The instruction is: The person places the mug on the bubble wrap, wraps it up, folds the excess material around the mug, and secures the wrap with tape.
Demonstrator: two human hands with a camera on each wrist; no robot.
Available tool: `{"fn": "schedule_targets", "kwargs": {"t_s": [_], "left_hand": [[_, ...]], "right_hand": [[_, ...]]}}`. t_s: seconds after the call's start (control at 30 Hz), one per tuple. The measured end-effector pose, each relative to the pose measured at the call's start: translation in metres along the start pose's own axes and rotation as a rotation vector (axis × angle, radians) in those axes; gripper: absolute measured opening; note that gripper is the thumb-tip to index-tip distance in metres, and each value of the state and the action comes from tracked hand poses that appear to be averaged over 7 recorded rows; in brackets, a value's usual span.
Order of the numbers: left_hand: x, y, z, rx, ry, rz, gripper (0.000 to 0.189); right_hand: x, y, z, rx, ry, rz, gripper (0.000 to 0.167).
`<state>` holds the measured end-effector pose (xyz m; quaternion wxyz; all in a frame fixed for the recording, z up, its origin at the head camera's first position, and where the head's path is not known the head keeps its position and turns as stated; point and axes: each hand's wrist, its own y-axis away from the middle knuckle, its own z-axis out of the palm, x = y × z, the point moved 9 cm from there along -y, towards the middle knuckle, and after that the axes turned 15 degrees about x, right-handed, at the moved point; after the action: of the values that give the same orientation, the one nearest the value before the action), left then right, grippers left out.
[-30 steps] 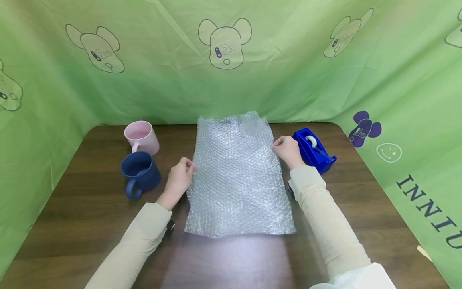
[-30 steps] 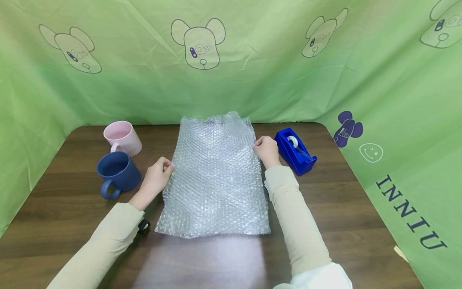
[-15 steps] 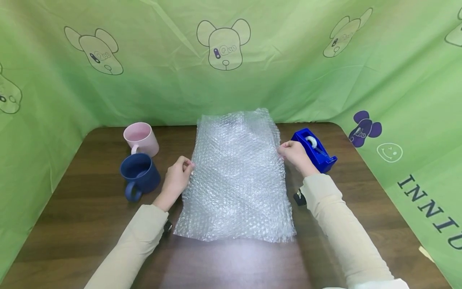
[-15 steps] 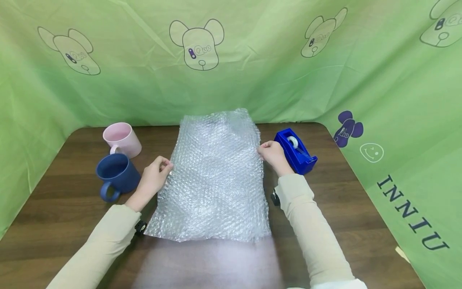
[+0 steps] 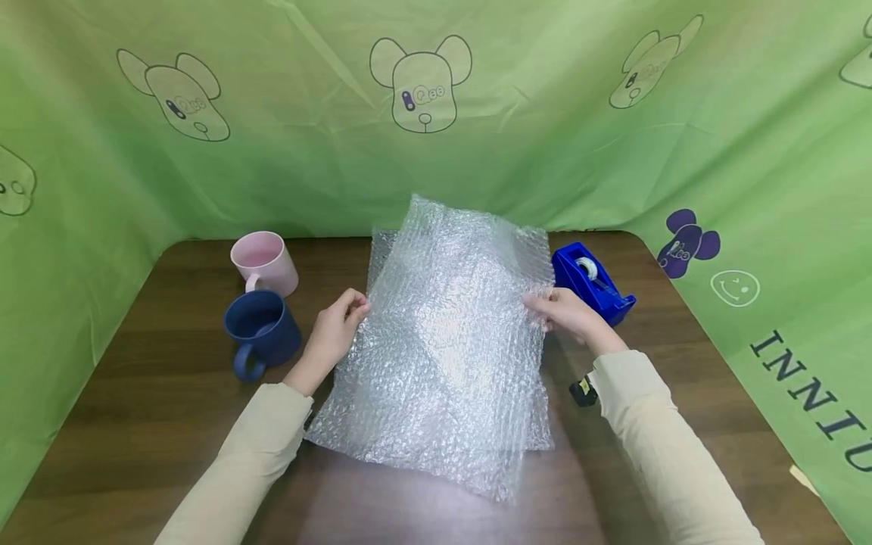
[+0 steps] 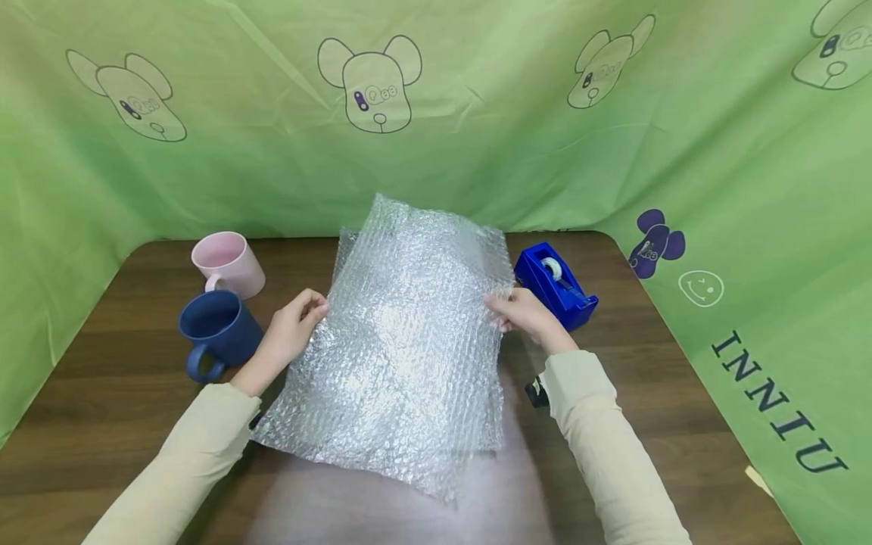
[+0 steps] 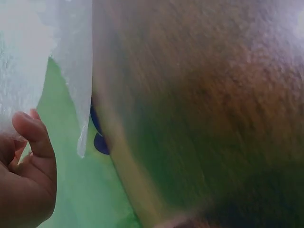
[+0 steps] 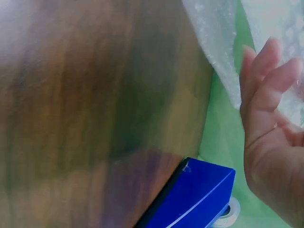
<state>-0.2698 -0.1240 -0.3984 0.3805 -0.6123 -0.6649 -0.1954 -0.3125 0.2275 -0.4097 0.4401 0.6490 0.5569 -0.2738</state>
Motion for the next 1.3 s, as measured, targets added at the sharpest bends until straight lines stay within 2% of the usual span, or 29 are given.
{"fn": "schedule_targets", "kwargs": {"t_s": [0.07,0.17,0.33,0.47,0.57,0.63,0.87,1.07,1.17,1.3], "left_hand": [[-0.002,0.000,0.001,-0.022,0.027,-0.011,0.019],[-0.008,0.001,0.003,-0.062,0.065,-0.048,0.024],[-0.016,0.005,0.005,-0.148,0.062,-0.106,0.040],[-0.023,0.016,0.002,-0.226,0.099,-0.199,0.048],[-0.028,0.026,-0.001,-0.273,0.140,-0.267,0.049],[-0.029,0.032,-0.005,-0.282,0.131,-0.265,0.049],[-0.031,0.053,-0.022,-0.296,-0.025,-0.183,0.056],[-0.031,0.064,-0.029,-0.335,-0.008,-0.180,0.054],[-0.029,0.064,-0.032,-0.333,-0.002,-0.153,0.046],[-0.028,0.058,-0.037,-0.295,0.047,-0.151,0.034]], "right_hand": [[0.003,0.002,0.002,-0.018,-0.019,-0.002,0.037],[0.009,0.005,0.002,-0.019,-0.108,0.026,0.045],[0.017,0.009,0.000,0.009,-0.266,0.071,0.017],[0.021,0.015,-0.003,0.024,-0.377,0.091,0.031],[0.024,0.019,-0.007,0.053,-0.447,0.103,0.034],[0.026,0.021,-0.010,0.076,-0.477,0.110,0.035],[0.030,0.028,-0.016,0.128,-0.561,0.130,0.034],[0.030,0.034,-0.020,0.154,-0.597,0.126,0.036],[0.030,0.037,-0.021,0.149,-0.617,0.123,0.035],[0.031,0.042,-0.024,0.144,-0.611,0.116,0.032]]}}
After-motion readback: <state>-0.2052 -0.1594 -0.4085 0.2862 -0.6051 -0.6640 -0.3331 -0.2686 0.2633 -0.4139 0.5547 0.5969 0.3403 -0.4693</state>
